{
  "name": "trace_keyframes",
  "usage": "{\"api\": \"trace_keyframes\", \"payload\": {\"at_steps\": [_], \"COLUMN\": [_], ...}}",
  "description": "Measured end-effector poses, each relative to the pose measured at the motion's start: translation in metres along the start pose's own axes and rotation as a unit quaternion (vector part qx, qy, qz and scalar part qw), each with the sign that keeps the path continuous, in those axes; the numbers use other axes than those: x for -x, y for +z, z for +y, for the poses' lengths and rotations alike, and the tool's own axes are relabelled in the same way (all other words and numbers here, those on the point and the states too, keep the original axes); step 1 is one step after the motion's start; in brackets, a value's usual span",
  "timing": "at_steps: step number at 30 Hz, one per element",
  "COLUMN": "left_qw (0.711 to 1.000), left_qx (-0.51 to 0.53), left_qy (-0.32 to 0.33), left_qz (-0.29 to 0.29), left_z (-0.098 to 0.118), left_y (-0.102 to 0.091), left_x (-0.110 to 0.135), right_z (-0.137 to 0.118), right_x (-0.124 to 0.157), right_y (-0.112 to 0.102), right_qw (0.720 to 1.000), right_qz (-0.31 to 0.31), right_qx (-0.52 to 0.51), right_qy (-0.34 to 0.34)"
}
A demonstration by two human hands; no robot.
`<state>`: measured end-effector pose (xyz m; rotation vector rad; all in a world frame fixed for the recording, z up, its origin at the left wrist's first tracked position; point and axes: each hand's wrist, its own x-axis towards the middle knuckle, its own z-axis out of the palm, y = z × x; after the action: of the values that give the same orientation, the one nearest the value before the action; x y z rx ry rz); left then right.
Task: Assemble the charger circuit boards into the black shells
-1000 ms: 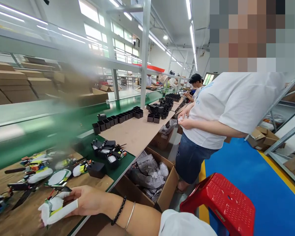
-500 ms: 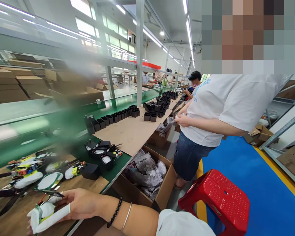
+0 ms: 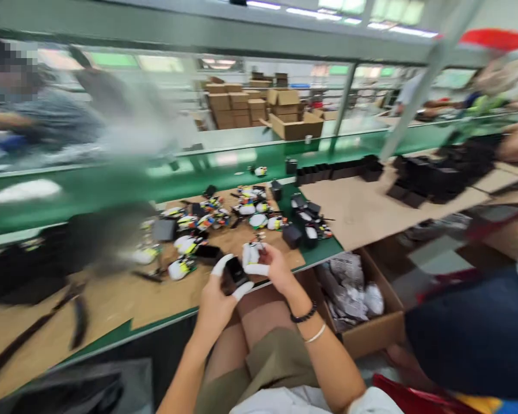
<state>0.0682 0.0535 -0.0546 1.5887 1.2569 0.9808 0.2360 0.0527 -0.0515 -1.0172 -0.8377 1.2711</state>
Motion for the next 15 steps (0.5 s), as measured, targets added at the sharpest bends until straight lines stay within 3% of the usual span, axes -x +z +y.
{"api": "trace_keyframes", "payload": {"at_steps": [4, 9, 12, 15], "left_qw": [1.0, 1.0, 0.999, 0.997], "left_qx": [0.0, -0.019, -0.039, -0.078], "left_qy": [-0.01, -0.008, -0.007, -0.008], "left_qz": [0.02, -0.004, -0.011, -0.022], "left_z": [0.004, 0.001, -0.002, -0.009], "left_y": [0.006, 0.003, -0.005, -0.017], "left_x": [-0.002, -0.002, -0.007, -0.014], "right_z": [0.0, -0.005, -0.014, -0.023], "right_x": [-0.001, -0.002, -0.008, -0.014], "right_y": [-0.006, -0.012, -0.015, -0.012], "right_qw": [0.999, 0.988, 0.967, 0.923], "right_qz": [-0.015, 0.011, 0.036, 0.063], "right_qx": [0.04, 0.14, 0.238, 0.36], "right_qy": [-0.017, -0.057, -0.087, -0.118]}}
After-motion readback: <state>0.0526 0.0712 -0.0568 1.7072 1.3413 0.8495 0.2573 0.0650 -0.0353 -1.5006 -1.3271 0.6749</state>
